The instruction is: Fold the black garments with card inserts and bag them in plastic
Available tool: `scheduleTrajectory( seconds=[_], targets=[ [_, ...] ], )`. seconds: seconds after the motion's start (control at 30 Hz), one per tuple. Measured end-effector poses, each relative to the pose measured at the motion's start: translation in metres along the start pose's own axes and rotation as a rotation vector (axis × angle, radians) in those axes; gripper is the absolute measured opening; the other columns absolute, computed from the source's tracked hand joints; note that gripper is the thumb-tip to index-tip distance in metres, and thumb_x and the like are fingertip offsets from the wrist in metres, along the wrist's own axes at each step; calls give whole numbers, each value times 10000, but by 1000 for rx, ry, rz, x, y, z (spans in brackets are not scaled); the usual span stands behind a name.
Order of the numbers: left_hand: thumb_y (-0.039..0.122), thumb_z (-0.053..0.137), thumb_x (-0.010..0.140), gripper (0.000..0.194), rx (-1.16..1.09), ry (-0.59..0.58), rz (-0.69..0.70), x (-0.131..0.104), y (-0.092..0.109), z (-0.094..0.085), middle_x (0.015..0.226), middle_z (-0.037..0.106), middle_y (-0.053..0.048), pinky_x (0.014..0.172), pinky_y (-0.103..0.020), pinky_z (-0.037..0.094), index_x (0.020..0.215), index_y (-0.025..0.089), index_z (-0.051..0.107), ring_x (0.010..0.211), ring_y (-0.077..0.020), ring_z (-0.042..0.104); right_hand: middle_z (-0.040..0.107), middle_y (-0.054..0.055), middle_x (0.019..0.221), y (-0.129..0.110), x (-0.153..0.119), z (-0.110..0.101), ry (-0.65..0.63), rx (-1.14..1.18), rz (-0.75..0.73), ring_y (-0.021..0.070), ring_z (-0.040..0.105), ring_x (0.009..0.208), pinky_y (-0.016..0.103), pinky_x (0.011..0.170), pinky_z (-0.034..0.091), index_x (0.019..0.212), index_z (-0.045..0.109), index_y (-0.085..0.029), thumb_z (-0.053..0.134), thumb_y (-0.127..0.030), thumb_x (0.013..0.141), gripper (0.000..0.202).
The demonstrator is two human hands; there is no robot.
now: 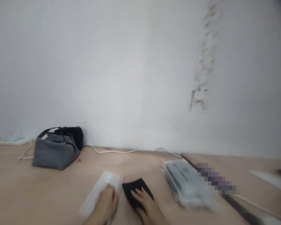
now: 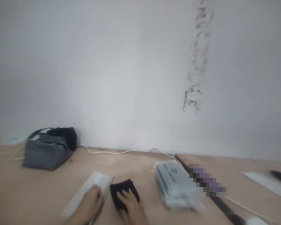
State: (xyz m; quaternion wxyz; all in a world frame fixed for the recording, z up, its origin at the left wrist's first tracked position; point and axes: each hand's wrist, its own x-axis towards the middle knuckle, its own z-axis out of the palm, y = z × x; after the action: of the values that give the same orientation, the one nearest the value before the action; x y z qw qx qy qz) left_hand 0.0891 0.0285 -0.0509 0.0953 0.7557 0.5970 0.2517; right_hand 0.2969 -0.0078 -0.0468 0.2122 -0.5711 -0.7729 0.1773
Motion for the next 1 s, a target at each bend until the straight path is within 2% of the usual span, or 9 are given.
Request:
scheduleTrajectory(
  seconds=[0.13, 0.23, 0.4, 0.53, 0.6, 0.7, 0.8, 0.93, 1.0],
  targets=[
    [117, 396, 786, 197, -81, 24, -10, 1, 12, 14, 764, 584, -57, 687, -238, 380, 666, 174, 542, 752, -168, 548, 492, 69, 1291, -12, 3, 9, 280, 327, 73, 202, 390, 1226, 348, 1035, 267, 1246, 492, -157, 373, -268, 807, 468],
    [130, 410, 779, 177, -146, 32, -43, 1, 11, 18, 756, 585, -63, 680, -251, 385, 660, 166, 537, 739, -176, 545, 475, 84, 1304, -26, 4, 15, 357, 473, 111, 191, 406, 1213, 321, 1024, 291, 1260, 471, -129, 323, -327, 844, 484],
    [188, 437, 782, 172, -277, 8, -80, 1, 2, 23, 738, 619, -65, 647, -249, 405, 676, 144, 565, 719, -182, 567, 350, 69, 1393, -45, 2, 17, 149, 326, 174, 256, 246, 1299, 448, 1049, 204, 1325, 376, -201, 409, -451, 826, 560],
    [242, 429, 798, 214, -375, -9, -92, 1, -3, 27, 713, 642, -49, 601, -234, 417, 689, 143, 583, 690, -177, 589, 482, 52, 1304, -47, 3, -4, 144, 150, -44, 228, 355, 1246, 467, 1060, 142, 1225, 510, -266, 284, -438, 897, 433],
    [259, 433, 795, 217, -406, -6, -89, 1, -4, 27, 725, 650, -54, 613, -240, 422, 695, 144, 588, 706, -184, 595, 421, 14, 1355, -44, 7, -11, 66, -4, -163, 245, 289, 1280, 533, 1046, 79, 1249, 458, -351, 320, -457, 890, 399],
    [291, 465, 775, 198, -448, -1, -82, 3, -5, 27, 760, 660, -54, 644, -242, 431, 693, 158, 585, 744, -188, 601, 256, -18, 1438, -38, 15, -9, -97, -138, -238, 277, 157, 1320, 594, 1010, 90, 1317, 289, -431, 328, -499, 877, 447],
    [313, 442, 780, 215, -487, -6, -105, 3, -6, 27, 652, 636, -21, 577, -232, 437, 642, 184, 545, 649, -171, 604, 261, 0, 1435, -39, 22, 2, -114, -223, -181, 303, 172, 1312, 619, 978, 140, 1333, 250, -430, 310, -474, 880, 459],
    [289, 325, 812, 246, -525, -22, -137, 1, -5, 29, 407, 471, 56, 429, -235, 402, 612, 226, 454, 399, -152, 529, 291, 24, 1424, -50, 26, 8, -100, -296, -44, 325, 210, 1298, 633, 932, 211, 1315, 321, -406, 338, -395, 856, 460],
    [286, 306, 814, 241, -524, 13, -125, 0, -3, 28, 437, 472, 51, 460, -243, 421, 616, 233, 432, 430, -155, 541, 298, 36, 1421, -55, 26, 7, -107, -316, 1, 331, 209, 1297, 636, 923, 214, 1307, 348, -391, 368, -369, 832, 476]
  ],
)
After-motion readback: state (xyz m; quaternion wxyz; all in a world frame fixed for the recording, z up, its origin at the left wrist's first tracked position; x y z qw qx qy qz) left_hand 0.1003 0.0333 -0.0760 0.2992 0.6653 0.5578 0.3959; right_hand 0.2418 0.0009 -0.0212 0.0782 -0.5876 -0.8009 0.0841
